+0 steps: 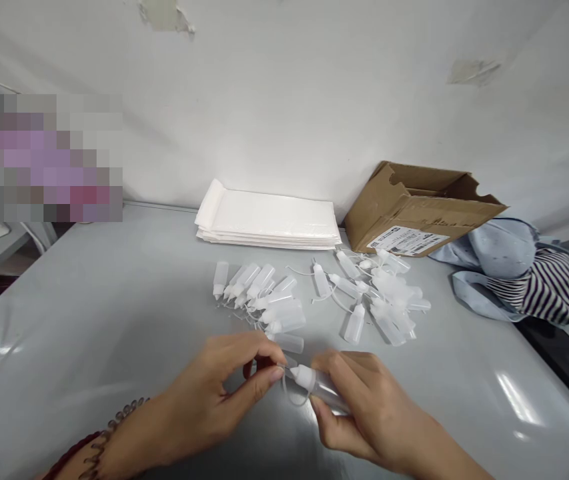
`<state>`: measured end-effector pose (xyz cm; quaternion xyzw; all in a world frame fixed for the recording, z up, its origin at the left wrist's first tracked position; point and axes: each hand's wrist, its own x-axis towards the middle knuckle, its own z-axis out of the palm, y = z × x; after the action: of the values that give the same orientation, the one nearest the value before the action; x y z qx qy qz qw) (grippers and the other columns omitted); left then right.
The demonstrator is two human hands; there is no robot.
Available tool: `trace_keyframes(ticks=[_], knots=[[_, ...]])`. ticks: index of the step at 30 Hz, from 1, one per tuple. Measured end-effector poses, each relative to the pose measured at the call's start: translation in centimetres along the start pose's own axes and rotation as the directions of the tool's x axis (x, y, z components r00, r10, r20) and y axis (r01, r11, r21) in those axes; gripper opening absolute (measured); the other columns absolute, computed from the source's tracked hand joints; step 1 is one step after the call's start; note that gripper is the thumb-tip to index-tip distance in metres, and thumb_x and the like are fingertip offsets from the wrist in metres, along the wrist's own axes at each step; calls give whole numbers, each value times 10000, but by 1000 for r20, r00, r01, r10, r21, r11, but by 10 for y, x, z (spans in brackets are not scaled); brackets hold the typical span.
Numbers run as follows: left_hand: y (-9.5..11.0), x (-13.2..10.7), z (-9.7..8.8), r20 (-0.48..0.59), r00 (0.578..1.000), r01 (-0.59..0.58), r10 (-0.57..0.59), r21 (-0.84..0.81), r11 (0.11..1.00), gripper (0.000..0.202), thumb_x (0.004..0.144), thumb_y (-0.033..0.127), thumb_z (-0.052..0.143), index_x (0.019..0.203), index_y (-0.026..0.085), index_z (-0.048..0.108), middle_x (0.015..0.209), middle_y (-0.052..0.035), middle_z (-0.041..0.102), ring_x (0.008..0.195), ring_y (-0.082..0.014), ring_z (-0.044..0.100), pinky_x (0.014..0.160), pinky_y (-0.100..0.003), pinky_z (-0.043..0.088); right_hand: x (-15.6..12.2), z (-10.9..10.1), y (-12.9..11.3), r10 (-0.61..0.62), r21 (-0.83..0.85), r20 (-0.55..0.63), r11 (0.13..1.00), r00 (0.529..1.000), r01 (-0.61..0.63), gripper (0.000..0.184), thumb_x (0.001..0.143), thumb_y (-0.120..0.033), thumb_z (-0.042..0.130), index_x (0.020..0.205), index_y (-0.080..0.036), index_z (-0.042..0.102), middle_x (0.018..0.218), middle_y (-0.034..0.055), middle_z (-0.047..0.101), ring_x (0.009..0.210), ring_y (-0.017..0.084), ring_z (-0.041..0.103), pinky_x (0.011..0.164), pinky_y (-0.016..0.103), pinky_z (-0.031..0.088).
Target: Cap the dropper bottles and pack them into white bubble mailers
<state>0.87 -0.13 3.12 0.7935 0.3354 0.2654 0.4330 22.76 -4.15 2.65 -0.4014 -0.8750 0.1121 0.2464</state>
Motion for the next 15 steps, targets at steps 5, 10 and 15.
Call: trace_keyframes(ticks=[5, 10, 15], knots=[[-2, -4, 0, 26, 1000, -10, 9, 5, 1000, 101, 917, 168, 500, 888, 201, 592, 753, 23, 621, 676, -107, 562, 643, -188, 446, 0, 0, -2, -14, -18, 2, 1000, 1000, 14, 55, 864, -186, 422, 917, -195, 433, 642, -25, 562, 478, 126, 518, 453, 231, 403], [-2, -4, 0, 37, 999, -15, 15, -6, 1000, 95, 913, 159, 503, 890, 201, 585, 775, 18, 635, 695, -112, 575, 666, -195, 456, 0, 0, -2, -14, -4, 6, 1000, 1000, 14, 68, 863, -188, 425, 930, -197, 433, 637, -26, 567, 474, 128, 518, 455, 235, 403], [-1, -2, 0, 32, 999, -16, 16, -2, 1000, 111, 909, 156, 503, 926, 209, 599, 750, 25, 625, 669, -110, 570, 638, -188, 458, 1, -2, -1, -6, 12, -2, 1000, 1000, 6, 83, 852, -177, 445, 932, -196, 443, 664, -20, 576, 495, 127, 528, 470, 233, 411]])
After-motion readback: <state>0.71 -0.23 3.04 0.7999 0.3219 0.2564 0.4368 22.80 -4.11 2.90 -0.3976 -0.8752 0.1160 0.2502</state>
